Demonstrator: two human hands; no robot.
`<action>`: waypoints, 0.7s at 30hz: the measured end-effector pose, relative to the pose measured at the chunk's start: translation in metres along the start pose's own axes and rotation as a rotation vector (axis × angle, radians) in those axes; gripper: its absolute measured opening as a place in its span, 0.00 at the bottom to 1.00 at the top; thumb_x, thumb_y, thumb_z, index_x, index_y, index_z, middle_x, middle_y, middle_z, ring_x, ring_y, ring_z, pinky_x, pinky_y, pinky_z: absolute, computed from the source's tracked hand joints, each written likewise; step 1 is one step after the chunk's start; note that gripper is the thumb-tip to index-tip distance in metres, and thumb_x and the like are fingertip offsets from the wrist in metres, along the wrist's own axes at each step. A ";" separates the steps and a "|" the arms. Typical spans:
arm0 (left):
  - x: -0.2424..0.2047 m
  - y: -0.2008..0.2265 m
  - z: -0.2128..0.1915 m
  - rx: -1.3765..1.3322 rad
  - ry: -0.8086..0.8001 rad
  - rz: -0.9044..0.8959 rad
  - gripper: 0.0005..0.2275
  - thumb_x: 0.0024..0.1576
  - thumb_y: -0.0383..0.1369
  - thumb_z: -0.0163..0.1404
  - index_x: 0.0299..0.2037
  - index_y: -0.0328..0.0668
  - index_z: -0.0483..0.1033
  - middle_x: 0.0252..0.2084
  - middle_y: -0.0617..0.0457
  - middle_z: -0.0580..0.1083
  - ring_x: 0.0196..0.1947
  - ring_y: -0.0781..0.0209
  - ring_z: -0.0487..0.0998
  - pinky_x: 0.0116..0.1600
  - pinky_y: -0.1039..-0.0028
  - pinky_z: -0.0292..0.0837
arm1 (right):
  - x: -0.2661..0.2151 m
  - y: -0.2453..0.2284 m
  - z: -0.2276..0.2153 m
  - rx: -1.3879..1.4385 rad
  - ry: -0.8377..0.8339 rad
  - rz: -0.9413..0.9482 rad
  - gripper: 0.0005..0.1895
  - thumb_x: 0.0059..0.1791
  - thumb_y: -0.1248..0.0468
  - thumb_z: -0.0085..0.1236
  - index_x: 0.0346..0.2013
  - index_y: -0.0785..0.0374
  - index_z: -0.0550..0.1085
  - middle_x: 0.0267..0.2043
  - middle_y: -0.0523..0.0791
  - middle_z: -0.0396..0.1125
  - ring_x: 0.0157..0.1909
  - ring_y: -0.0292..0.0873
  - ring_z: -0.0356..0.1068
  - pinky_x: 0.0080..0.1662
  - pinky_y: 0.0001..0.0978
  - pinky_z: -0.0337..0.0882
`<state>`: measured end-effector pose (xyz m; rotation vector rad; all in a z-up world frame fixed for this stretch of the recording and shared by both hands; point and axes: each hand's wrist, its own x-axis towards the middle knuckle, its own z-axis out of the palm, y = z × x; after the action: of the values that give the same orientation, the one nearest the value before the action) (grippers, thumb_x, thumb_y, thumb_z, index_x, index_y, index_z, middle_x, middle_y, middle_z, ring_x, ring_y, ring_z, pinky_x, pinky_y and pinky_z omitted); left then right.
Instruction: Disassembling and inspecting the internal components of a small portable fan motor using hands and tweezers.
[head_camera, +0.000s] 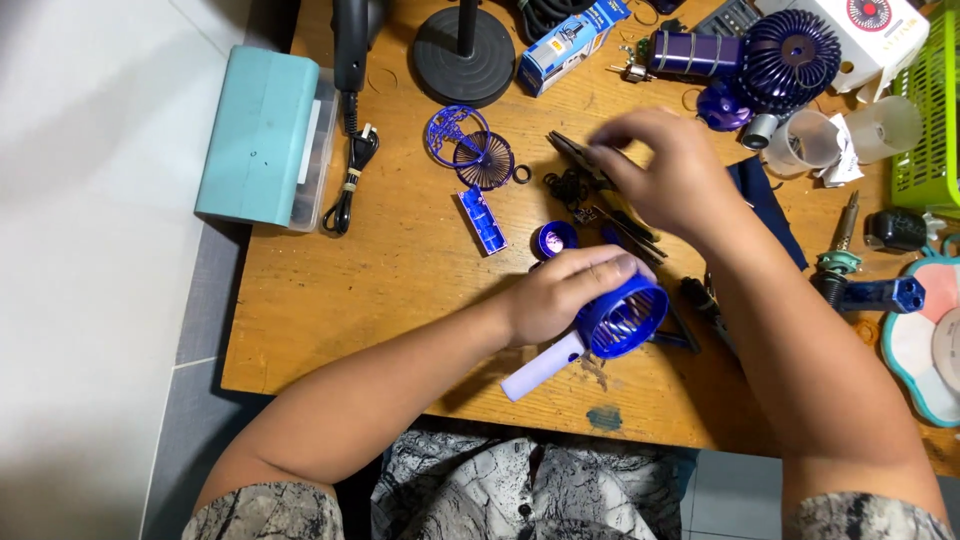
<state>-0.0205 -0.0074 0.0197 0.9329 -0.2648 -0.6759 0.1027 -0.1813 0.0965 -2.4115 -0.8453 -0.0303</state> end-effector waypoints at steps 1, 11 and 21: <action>0.000 0.000 0.000 -0.002 -0.002 0.001 0.17 0.76 0.47 0.49 0.58 0.42 0.84 0.50 0.53 0.84 0.48 0.67 0.83 0.53 0.76 0.81 | 0.014 0.000 0.009 -0.002 -0.001 0.001 0.08 0.63 0.66 0.69 0.53 0.69 0.85 0.53 0.55 0.82 0.54 0.56 0.80 0.57 0.53 0.77; -0.006 0.016 0.000 0.065 0.035 0.194 0.22 0.75 0.52 0.47 0.60 0.43 0.83 0.55 0.52 0.83 0.53 0.68 0.81 0.57 0.77 0.77 | 0.075 0.034 0.089 -0.331 -0.206 -0.050 0.11 0.63 0.57 0.59 0.51 0.54 0.87 0.46 0.49 0.76 0.51 0.59 0.64 0.51 0.60 0.58; 0.003 0.020 0.001 0.109 0.299 0.261 0.22 0.75 0.52 0.44 0.62 0.43 0.79 0.49 0.54 0.81 0.50 0.64 0.80 0.57 0.73 0.75 | -0.063 -0.025 -0.012 0.069 0.412 -0.173 0.05 0.69 0.82 0.56 0.52 0.84 0.78 0.46 0.64 0.76 0.47 0.59 0.78 0.50 0.48 0.78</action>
<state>-0.0099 -0.0020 0.0358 1.0674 -0.1544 -0.2786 0.0395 -0.2078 0.1067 -2.1517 -0.8383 -0.5359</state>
